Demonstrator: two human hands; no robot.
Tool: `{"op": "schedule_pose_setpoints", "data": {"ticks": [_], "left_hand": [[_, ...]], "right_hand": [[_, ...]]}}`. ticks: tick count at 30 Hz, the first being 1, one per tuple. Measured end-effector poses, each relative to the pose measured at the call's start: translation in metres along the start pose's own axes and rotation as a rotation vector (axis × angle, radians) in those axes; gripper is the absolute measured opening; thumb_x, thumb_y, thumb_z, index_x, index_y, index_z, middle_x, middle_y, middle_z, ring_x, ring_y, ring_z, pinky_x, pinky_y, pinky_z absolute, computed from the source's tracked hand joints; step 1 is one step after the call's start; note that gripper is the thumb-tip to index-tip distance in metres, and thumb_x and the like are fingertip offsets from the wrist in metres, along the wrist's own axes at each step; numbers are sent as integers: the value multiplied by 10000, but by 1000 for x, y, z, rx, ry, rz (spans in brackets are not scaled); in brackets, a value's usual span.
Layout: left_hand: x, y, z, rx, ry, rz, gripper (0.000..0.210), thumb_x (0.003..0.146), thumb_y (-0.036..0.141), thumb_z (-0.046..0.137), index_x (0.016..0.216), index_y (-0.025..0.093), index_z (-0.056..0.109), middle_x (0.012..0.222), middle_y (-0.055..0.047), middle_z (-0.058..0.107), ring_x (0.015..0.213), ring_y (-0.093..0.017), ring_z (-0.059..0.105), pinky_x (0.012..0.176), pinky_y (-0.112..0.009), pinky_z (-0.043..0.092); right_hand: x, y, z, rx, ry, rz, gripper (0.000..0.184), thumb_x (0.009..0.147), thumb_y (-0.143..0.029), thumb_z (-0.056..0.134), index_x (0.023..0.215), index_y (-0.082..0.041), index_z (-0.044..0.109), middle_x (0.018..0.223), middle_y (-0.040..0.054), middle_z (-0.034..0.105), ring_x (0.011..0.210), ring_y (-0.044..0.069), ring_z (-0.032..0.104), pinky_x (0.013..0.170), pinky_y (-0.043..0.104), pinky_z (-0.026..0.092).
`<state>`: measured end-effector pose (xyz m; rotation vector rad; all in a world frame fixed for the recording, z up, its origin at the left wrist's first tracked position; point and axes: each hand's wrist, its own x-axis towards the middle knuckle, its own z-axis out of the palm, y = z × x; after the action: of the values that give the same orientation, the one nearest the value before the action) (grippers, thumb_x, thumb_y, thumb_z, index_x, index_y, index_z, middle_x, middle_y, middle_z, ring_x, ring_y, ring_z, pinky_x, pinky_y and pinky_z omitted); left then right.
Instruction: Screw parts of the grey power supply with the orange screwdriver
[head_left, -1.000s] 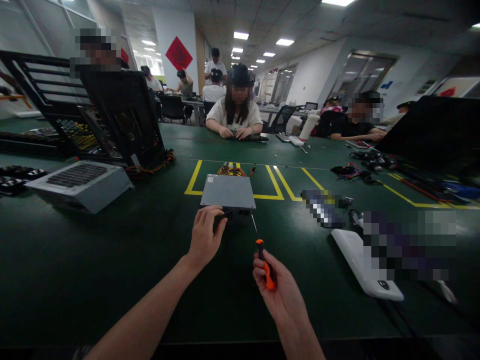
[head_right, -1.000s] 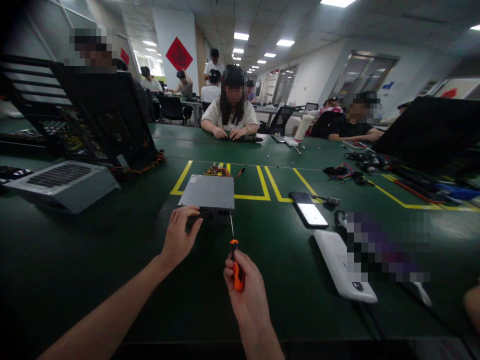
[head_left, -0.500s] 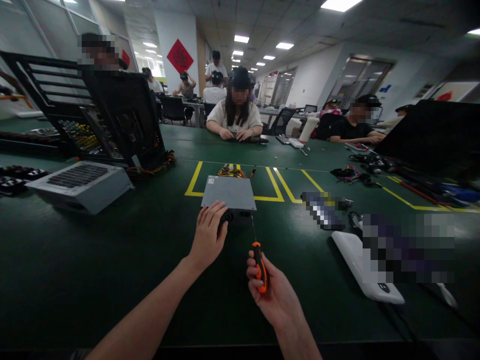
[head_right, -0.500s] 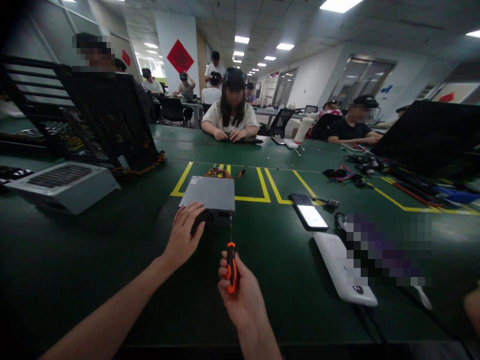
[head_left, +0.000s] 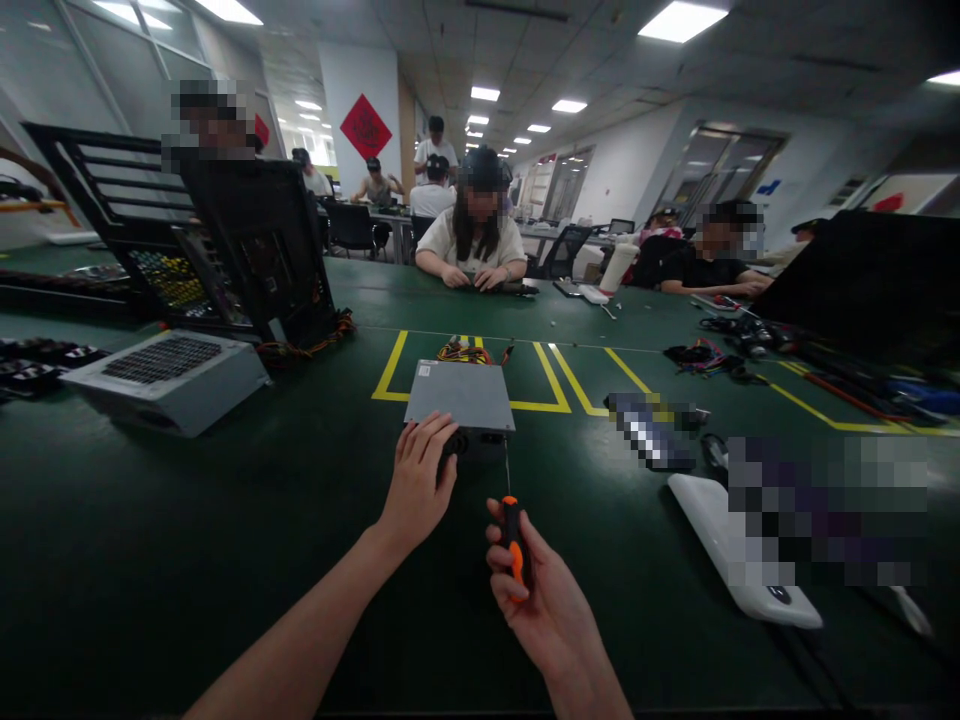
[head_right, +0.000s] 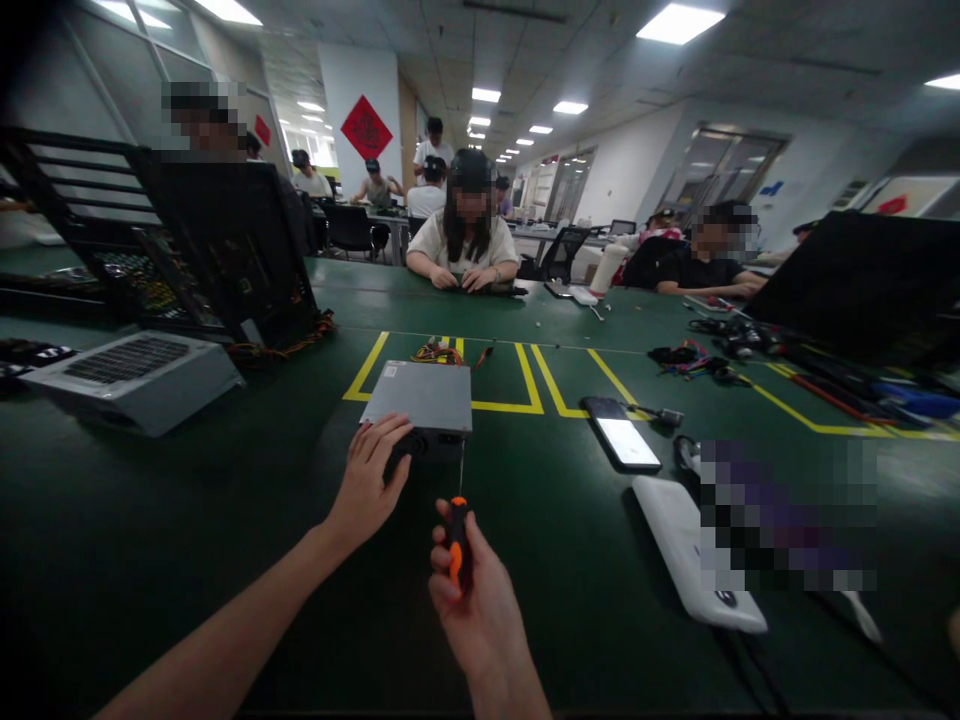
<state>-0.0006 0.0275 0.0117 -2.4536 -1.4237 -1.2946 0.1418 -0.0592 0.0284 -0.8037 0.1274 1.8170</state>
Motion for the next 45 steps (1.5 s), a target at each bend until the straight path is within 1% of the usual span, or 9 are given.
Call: {"op": "schedule_pose_setpoints", "data": {"ticks": [4,10,17,23,27,31,37,42,45], "left_hand": [[1,0,0,-1,-3,-4,365,836,128,390,1192,199,430,1247,-65,470,1227,-191,349,1066,-434,218],[0,0,1,5,-4,-2,367,837,132,394,1197,201,423,1253,-65,463,1227,-192,346,1063,-437,221],[0,-3,4,24,-3,10,371,842,139,396,1208,198,410,1259,-62,453,1230,-185,338,1065,-431,221],[-1,-4,5,31,11,11,366,841,140,399,1201,202,415,1255,-59,458,1226,-189,345,1061,-441,234],[-1,-3,4,26,8,10,360,842,141,399,1197,201,418,1252,-58,462,1225,-188,349,1063,-438,235],[-1,-2,3,28,-7,3,362,843,143,402,1201,197,413,1258,-59,454,1232,-185,337,1070,-432,224],[-1,-2,3,25,-4,4,360,839,141,410,1194,198,417,1258,-52,453,1234,-179,332,1075,-420,216],[-1,-1,2,23,-5,6,363,842,142,404,1201,196,411,1256,-57,455,1231,-179,335,1073,-421,218],[-1,-1,2,24,-5,7,367,838,139,408,1200,198,413,1255,-56,457,1229,-181,339,1072,-425,219]], "right_hand": [[-4,0,1,74,33,-62,95,857,-176,450,851,-106,512,726,32,512,468,18,430,308,71,260],[-6,-3,0,74,27,9,193,886,-233,389,957,-113,522,679,18,493,473,38,447,331,91,322],[-4,-2,-1,100,53,-54,106,864,-176,435,842,-101,506,724,38,514,462,17,415,319,76,286],[1,-1,-3,13,67,18,218,874,-261,434,975,-97,536,712,38,529,510,48,489,349,96,338],[1,3,-7,-119,61,-188,140,771,-162,595,886,-89,560,726,38,554,516,37,480,351,94,318],[-4,3,-13,-235,99,-327,186,702,-61,640,867,-108,566,720,7,565,587,52,530,497,135,460],[-5,2,-8,-145,107,-134,190,836,-174,495,1005,-104,546,813,77,590,656,109,583,434,154,442],[-5,0,-5,-34,86,-138,65,831,-111,484,838,-79,541,721,54,557,507,39,492,327,86,301],[-6,-3,-6,14,121,-64,86,845,-129,470,862,-78,537,739,50,551,545,45,517,384,95,390]]}}
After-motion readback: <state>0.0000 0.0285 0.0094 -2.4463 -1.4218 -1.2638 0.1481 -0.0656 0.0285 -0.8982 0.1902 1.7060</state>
